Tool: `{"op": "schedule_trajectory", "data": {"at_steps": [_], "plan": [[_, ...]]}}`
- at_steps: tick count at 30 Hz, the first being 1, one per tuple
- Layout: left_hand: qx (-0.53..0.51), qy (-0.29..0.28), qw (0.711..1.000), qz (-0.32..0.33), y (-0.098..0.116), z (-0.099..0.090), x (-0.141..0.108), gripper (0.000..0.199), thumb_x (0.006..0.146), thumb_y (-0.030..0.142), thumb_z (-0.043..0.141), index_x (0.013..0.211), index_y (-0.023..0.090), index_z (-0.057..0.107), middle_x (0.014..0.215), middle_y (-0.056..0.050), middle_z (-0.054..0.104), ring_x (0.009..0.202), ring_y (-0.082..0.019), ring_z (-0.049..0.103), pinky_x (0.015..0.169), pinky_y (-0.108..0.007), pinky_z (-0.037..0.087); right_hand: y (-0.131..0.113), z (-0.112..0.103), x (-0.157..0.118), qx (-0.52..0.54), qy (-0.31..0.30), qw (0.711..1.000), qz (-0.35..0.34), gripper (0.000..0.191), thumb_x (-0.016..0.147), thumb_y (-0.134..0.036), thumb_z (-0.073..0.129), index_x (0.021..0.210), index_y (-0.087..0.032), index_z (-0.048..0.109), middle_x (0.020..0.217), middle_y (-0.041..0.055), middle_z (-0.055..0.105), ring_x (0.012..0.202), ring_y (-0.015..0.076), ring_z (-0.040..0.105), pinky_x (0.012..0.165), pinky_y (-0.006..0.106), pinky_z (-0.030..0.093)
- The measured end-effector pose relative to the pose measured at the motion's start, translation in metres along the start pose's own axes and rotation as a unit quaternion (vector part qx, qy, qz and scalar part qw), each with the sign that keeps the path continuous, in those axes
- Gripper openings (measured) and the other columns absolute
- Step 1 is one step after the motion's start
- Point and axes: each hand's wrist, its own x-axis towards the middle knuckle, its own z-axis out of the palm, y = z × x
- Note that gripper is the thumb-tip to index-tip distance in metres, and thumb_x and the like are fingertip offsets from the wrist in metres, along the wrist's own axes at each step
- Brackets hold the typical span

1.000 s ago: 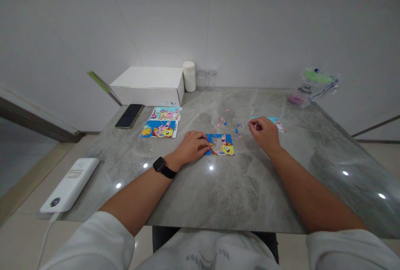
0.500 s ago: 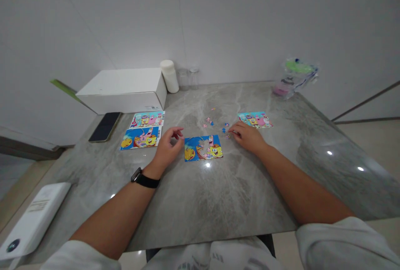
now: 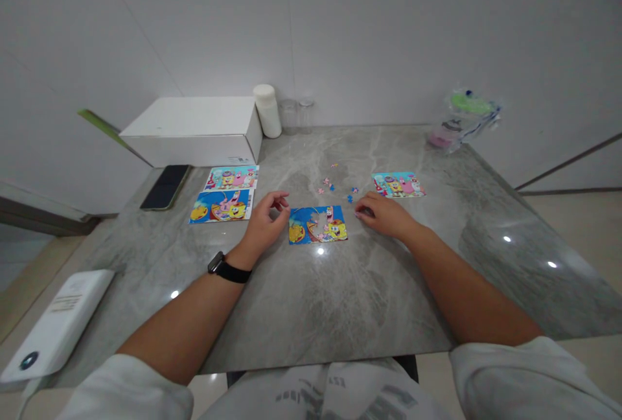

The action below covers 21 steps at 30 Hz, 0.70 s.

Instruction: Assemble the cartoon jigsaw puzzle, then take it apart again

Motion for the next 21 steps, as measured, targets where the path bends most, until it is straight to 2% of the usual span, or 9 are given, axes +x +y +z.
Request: {"op": "schedule_trajectory", "data": {"at_steps": [7, 12, 17, 21], "plan": [[-0.009, 0.008, 1.0, 0.005, 0.003, 0.001, -0.001, 0.035, 0.092, 0.026, 0.062, 0.127, 0.022, 0.059, 0.101, -0.002, 0.068, 0.093, -0.017, 0.065, 0.092, -0.034, 0.054, -0.013, -0.002, 0.001, 0.077, -0.05, 0.995, 0.034, 0.007, 0.086, -0.022, 0.07, 0.091, -0.018, 0.072, 0.092, 0.0055, 0.071, 0.081, 0.0173, 0.064, 0.076, 0.027, 0.047], [0.016, -0.011, 0.999, 0.036, 0.001, 0.002, -0.001, 0.029, 0.092, 0.024, 0.061, 0.121, 0.021, 0.064, 0.1, -0.003, 0.069, 0.092, -0.019, 0.065, 0.089, -0.035, 0.053, -0.024, -0.01, 0.004, 0.111, -0.062, 0.989, 0.071, 0.004, 0.085, -0.023, 0.069, 0.086, -0.02, 0.071, 0.081, 0.0019, 0.072, 0.073, 0.0162, 0.063, 0.072, 0.027, 0.044], [0.06, -0.063, 0.992, 0.093, 0.004, 0.001, -0.003, 0.023, 0.093, 0.027, 0.063, 0.114, 0.021, 0.069, 0.102, -0.006, 0.071, 0.096, -0.022, 0.066, 0.092, -0.039, 0.053, -0.043, -0.022, 0.018, 0.156, -0.04, 0.984, 0.072, 0.013, 0.086, -0.027, 0.069, 0.095, -0.019, 0.074, 0.087, 0.0027, 0.073, 0.077, 0.0162, 0.064, 0.071, 0.027, 0.046], [0.094, -0.112, 0.981, 0.127, 0.006, 0.002, -0.005, 0.024, 0.092, 0.033, 0.067, 0.113, 0.021, 0.071, 0.111, -0.008, 0.072, 0.106, -0.026, 0.065, 0.097, -0.043, 0.051, -0.068, -0.032, 0.04, 0.185, -0.089, 0.978, 0.046, 0.012, 0.084, -0.027, 0.071, 0.092, -0.019, 0.076, 0.084, 0.0019, 0.074, 0.078, 0.0162, 0.066, 0.072, 0.026, 0.047]]}}
